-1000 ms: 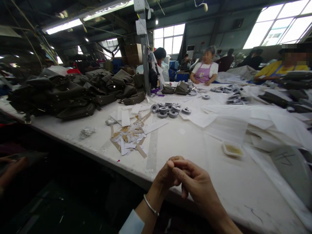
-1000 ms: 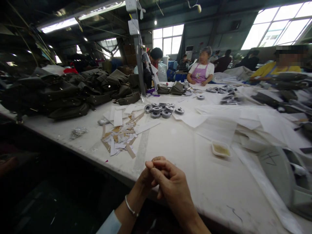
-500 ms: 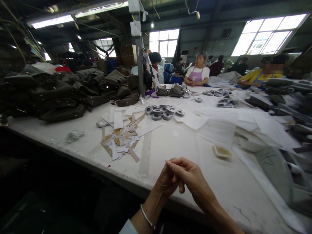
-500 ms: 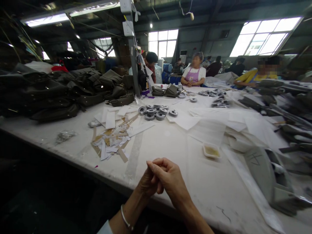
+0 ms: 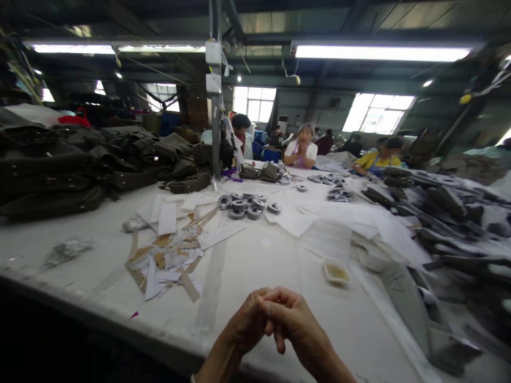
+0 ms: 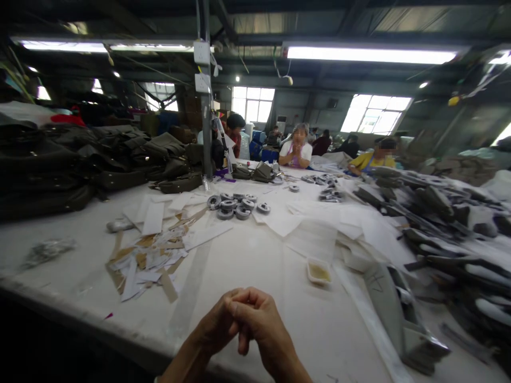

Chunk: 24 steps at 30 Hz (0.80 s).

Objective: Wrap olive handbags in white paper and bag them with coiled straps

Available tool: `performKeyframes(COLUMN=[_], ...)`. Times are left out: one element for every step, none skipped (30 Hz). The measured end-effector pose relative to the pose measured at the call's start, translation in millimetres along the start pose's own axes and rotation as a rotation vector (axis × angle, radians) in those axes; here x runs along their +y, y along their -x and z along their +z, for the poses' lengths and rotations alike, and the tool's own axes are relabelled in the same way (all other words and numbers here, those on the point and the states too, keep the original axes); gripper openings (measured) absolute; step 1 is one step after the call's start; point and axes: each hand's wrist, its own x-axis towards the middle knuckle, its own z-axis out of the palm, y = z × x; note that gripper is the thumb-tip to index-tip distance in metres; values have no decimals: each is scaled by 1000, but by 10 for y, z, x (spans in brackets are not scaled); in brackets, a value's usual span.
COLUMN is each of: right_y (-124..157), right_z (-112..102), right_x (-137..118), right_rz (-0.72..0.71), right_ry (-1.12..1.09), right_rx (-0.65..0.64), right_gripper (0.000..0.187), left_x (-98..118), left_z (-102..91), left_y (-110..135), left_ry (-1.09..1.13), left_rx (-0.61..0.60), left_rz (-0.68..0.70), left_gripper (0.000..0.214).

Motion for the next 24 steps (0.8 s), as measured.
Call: performKeyframes(right_y=[-12, -26, -43, -62, -80, -99, -116, -131, -144, -154, -163, -170, -176, -182, -188, -195, -201, -207, -213, -220, -229, -240, -252, -263], right_z=[-19, -40, -63, -87, -111, -135, -158, -179, -198, -214, -228, -241, -253, -266, -281, -297, -316, -336, -356, -376, -394, -410, -424, -434], right_x=[20, 41, 63, 84, 105, 127, 148, 169, 190, 212, 234, 255, 275, 294, 311, 325, 337, 349, 363, 381, 404, 431, 461, 492], right_rz=[3, 6, 9, 11, 18, 26, 37, 47, 55, 60, 61, 64, 73, 86, 102, 117, 130, 135, 134, 128, 110, 84, 55, 31], right_ry=[-7, -15, -22, -30, -39, -46, -51, -54, -55, -59, -67, -78, -88, -97, -104, -105, -99, -91, -81, -71, -63, -62, -73, -100], right_rx=[-6, -11, -13, -17, -25, -37, -49, -61, -66, -59, -38, -8, 24, 51, 70, 76, 73, 71, 68, 64, 63, 68, 80, 103], right_gripper=[42, 41, 40, 38, 37, 36, 36, 35, 35, 34, 33, 32, 32, 33, 33, 34, 35, 36, 37, 38, 41, 46, 51, 57], left_x=[3, 10, 19, 30, 43, 56, 69, 83, 97, 114, 133, 155, 177, 198, 214, 221, 218, 202, 173, 134, 88, 38, -12, -57], left_z=[4, 9, 15, 20, 22, 20, 11, -3, -24, -50, -78, -108, -138, -166, -194, -220, -245, -270, -294, -316, -336, -352, -363, -368], left_y=[-1, -1, 1, 5, 9, 15, 19, 22, 23, 21, 16, 7, -5, -20, -38, -58, -80, -101, -122, -141, -158, -171, -180, -186], left_ry=[-6, -15, -33, -57, -90, -129, -171, -214, -256, -295, -336, -383, -437, -494, -549, -596, -630, -652, -667, -682, -701, -722, -745, -768], left_rx=[-1, -2, -3, -3, -1, 1, 0, -4, -11, -17, -13, 2, 25, 54, 80, 95, 98, 95, 93, 94, 96, 95, 93, 96], left_rz=[-6, -20, -40, -64, -90, -116, -141, -160, -178, -192, -204, -214, -226, -235, -240, -244, -248, -251, -255, -262, -268, -268, -261, -249], left_gripper=[64, 65, 66, 67, 66, 66, 65, 65, 64, 64, 63, 62, 60, 58, 56, 54, 52, 51, 51, 51, 51, 51, 49, 47])
